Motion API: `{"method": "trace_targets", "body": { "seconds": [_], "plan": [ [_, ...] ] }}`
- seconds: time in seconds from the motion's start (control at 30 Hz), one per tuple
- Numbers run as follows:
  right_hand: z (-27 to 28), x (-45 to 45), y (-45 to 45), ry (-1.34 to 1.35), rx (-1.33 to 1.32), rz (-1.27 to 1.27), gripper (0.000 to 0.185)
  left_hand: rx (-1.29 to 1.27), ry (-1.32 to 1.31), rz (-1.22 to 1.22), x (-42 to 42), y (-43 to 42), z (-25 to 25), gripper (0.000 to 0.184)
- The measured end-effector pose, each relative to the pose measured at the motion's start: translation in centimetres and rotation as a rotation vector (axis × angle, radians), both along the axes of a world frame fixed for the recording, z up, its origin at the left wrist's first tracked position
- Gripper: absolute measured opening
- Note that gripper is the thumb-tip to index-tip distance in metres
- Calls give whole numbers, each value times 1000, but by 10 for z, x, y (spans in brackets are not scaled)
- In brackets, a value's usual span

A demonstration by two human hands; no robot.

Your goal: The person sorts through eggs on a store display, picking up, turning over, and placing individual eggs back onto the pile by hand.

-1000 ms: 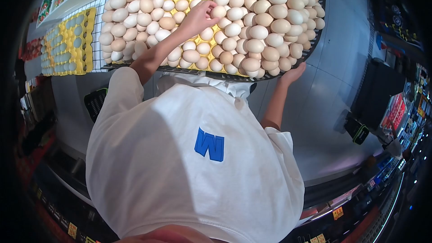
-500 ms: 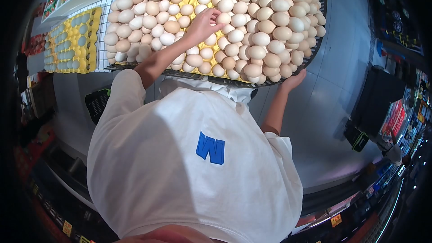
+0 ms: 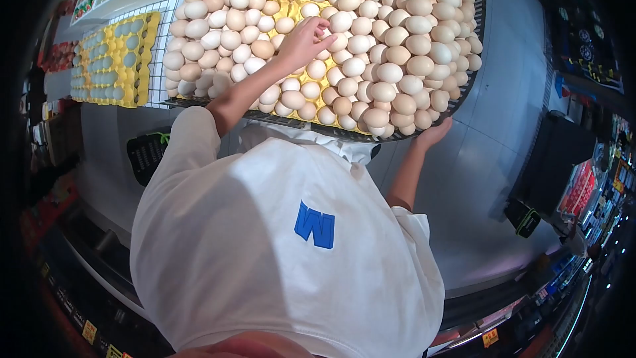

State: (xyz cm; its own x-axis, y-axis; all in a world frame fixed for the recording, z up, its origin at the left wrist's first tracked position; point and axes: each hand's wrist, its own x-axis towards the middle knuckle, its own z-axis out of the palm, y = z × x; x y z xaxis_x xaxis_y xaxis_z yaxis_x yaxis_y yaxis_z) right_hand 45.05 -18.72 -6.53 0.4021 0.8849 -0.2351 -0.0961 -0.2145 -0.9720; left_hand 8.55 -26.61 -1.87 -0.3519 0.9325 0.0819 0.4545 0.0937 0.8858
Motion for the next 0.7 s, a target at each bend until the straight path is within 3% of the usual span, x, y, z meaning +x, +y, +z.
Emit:
{"method": "trace_targets", "body": {
  "seconds": [0.07, 0.1, 0.2, 0.3, 0.43, 0.57, 0.63, 0.7],
  "plan": [
    [1, -2, -1, -14, 18, -2, 45, -33, 195, 48, -17, 5, 5, 33],
    [3, -3, -1, -33, 34, -1, 45, -89, 121, 65, -25, 6, 23, 28],
    [-8, 4, 0, -140, 50, -22, 45, 8, 571, 90, -74, 24, 19, 23],
    [4, -3, -3, -69, 47, 6, 45, 34, 959, 71, -126, 49, 11, 22],
    [9, -7, -4, -36, 59, -29, 44, -10, 1133, -133, -169, 73, 3, 28],
    [3, -2, -5, -188, 63, -1, 46, -133, 1225, -318, -183, 90, 1, 34],
    [-1, -1, -5, -193, 66, 1, 46, -180, 1247, -335, -183, 92, 8, 29],
    [-4, 3, -4, -196, 68, 16, 47, -100, 1235, -349, -188, 96, 3, 11]
  ]
}}
